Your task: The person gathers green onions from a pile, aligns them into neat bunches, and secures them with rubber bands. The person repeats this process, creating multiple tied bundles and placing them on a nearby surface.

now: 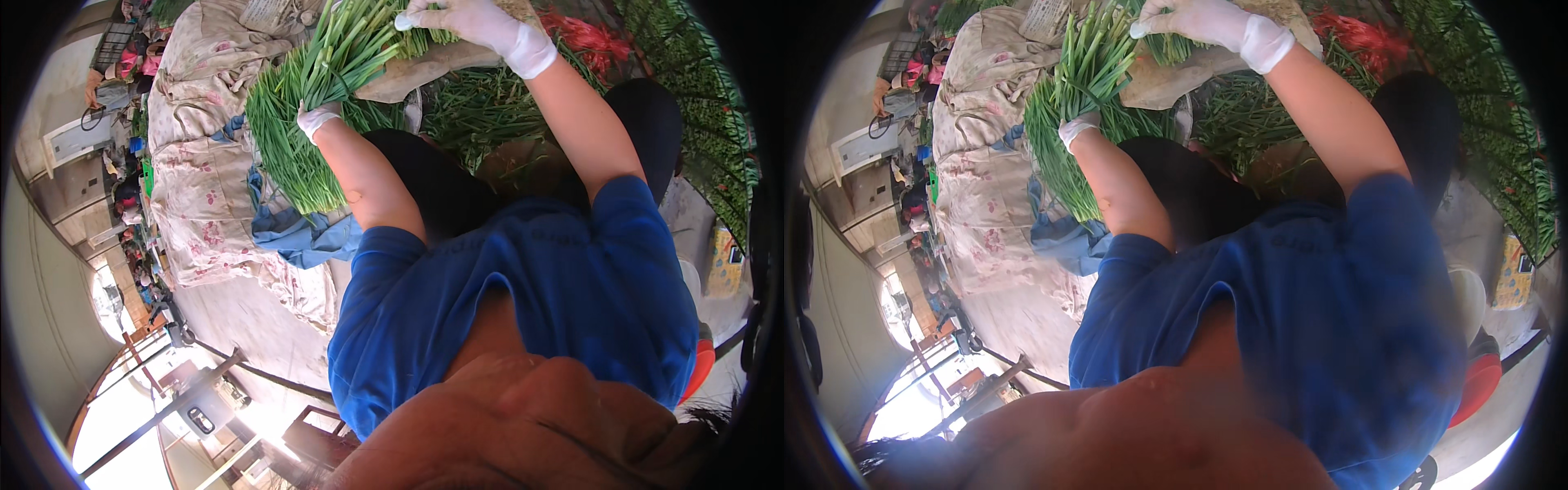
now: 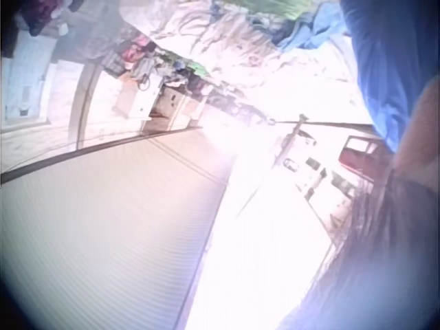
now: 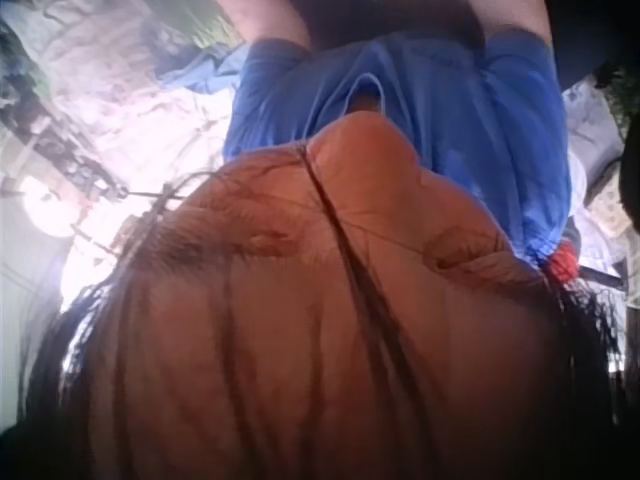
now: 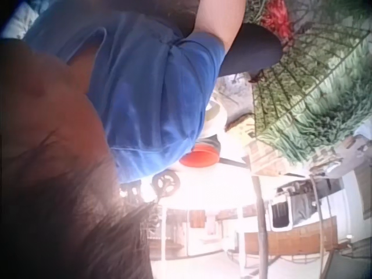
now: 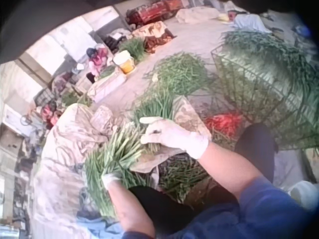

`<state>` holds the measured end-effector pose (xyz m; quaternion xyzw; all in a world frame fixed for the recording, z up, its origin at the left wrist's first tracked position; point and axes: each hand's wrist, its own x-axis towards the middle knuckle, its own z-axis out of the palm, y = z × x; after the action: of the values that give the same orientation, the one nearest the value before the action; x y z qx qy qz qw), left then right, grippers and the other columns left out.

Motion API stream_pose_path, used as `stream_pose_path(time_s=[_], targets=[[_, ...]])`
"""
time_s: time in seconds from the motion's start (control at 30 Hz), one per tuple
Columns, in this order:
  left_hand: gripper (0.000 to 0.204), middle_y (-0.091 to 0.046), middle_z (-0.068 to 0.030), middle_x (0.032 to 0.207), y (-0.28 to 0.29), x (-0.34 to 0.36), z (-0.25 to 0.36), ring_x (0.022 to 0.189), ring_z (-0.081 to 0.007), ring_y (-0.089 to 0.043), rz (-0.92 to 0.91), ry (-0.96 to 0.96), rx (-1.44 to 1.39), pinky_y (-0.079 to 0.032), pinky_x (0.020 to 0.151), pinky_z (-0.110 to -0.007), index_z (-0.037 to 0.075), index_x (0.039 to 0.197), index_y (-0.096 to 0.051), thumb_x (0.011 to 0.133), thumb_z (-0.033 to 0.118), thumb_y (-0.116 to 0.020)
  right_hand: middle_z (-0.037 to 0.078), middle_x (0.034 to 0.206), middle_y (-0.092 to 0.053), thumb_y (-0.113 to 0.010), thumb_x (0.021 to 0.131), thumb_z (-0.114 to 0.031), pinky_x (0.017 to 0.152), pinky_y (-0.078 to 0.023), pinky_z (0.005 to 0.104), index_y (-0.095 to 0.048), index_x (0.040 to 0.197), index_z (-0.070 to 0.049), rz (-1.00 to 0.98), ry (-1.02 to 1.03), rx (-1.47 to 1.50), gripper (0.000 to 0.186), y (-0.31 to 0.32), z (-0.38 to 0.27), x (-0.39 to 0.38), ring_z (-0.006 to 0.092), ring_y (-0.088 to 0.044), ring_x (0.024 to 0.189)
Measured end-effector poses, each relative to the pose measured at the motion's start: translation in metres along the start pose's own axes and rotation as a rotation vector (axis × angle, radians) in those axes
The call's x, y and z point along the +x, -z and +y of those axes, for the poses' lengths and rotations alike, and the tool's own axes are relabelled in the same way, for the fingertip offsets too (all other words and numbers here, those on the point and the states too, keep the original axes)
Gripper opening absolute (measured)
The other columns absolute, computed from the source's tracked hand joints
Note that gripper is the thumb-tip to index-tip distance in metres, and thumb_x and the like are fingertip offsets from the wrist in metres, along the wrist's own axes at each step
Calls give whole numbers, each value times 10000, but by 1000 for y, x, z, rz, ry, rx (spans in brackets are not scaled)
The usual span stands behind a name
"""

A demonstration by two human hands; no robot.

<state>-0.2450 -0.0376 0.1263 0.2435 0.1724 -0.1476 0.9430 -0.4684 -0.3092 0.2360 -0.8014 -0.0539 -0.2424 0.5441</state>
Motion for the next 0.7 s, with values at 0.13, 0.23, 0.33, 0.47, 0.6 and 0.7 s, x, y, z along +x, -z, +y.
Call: stream_pose_path(time_s=[0.13, 0.23, 0.33, 0.47, 0.6, 0.7], targets=[[306, -609, -104, 1115, -1, 1, -8, 1050, -296, -549, -15, 8, -2, -420, 915, -540, 84, 1037, -592, 853, 232, -397, 183, 1265, -518, -639, 792, -195, 946, -406, 363, -712, 892, -75, 24, 79, -69, 173, 10, -8, -3, 280, -527, 1113], [308, -608, -104, 1116, -5, -4, -15, 1052, -296, -549, -21, 20, 11, -420, 916, -540, 84, 1039, -592, 854, 233, -397, 175, 1259, -518, -666, 755, -211, 961, -393, 400, -655, 1098, -92, -102, 174, -506, 363, -6, 2, 17, 331, -514, 1099], [310, -608, -104, 1118, -6, -6, -19, 1053, -296, -548, -15, 32, 26, -419, 917, -540, 84, 1041, -592, 854, 234, -396, 165, 1243, -524, -700, 729, -257, 999, -344, 399, -430, 1287, -113, -23, 21, -464, 636, -28, 19, 31, 344, -444, 1168], [312, -607, -103, 1120, -5, -6, -16, 1055, -297, -547, 1, 31, 31, -418, 918, -540, 84, 1044, -592, 854, 235, -396, 158, 1258, -511, -732, 698, -311, 1030, -301, 391, -385, 1353, -112, 26, -165, -399, 767, -43, 20, 41, 351, -386, 1223], [314, -607, -103, 1122, -4, -7, -16, 1057, -297, -547, 4, 27, 52, -417, 919, -539, 84, 1047, -592, 855, 237, -395, 136, 1342, -443, -732, 673, -331, 1028, -313, 385, -602, 1147, -82, 54, -88, -579, 551, -52, 24, 44, 340, -380, 1220], [316, -606, -102, 1124, -3, -7, -15, 1058, -297, -546, 11, 26, 53, -416, 920, -539, 85, 1049, -592, 855, 237, -395, 118, 1372, -420, -747, 644, -263, 1021, -334, 384, -645, 1081, -111, 226, -15, -468, 474, -61, 28, 42, 328, -399, 1195]])
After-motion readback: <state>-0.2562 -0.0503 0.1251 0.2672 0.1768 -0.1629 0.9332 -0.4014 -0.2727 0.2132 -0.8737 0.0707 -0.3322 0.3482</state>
